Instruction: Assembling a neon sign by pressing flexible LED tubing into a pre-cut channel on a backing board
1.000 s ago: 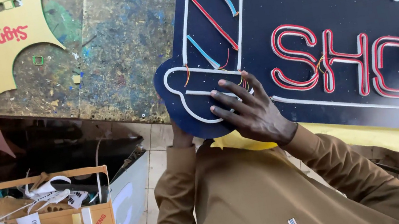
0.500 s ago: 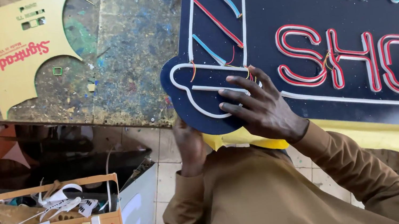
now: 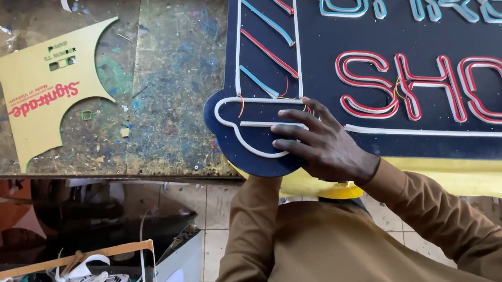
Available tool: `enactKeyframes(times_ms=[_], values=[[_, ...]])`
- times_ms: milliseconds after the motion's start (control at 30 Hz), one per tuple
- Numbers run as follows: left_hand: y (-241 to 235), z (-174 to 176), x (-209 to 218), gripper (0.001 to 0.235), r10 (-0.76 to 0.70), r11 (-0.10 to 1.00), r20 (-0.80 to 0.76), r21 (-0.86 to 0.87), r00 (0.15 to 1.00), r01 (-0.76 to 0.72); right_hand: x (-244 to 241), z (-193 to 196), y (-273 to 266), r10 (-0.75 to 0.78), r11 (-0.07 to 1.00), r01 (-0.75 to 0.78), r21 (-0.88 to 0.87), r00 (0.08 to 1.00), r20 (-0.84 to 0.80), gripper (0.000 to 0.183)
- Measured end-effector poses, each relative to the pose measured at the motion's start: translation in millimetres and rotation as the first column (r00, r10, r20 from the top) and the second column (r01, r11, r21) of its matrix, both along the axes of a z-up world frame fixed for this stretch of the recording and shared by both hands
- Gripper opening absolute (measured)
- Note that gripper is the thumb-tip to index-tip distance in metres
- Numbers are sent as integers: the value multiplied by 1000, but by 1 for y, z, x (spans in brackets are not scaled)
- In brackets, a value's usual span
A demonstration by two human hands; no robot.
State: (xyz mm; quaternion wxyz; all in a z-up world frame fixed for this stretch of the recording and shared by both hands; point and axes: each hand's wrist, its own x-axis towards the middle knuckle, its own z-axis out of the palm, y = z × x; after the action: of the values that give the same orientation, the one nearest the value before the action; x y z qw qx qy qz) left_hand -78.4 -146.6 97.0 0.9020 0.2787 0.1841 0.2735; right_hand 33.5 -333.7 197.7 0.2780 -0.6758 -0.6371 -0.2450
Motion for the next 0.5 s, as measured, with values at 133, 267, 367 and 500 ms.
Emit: enactKeyframes(times_ms=[133,267,367,500], values=[[14,-24,5,46,-23,998,31,-55,999,24,2,-7,2,-5,1000,5,1,1000,9,43],[21,-41,5,53,-47,991,48,-122,998,53,2,-7,2,-8,1000,7,-16,1000,-17,45],[25,-46,7,59,-71,982,56,-173,996,80,0,-10,4,-17,1000,16,-16,1000,-19,40],[33,-56,3,66,-87,968,82,-230,993,104,-2,-15,8,-20,1000,20,-18,1000,-16,39]])
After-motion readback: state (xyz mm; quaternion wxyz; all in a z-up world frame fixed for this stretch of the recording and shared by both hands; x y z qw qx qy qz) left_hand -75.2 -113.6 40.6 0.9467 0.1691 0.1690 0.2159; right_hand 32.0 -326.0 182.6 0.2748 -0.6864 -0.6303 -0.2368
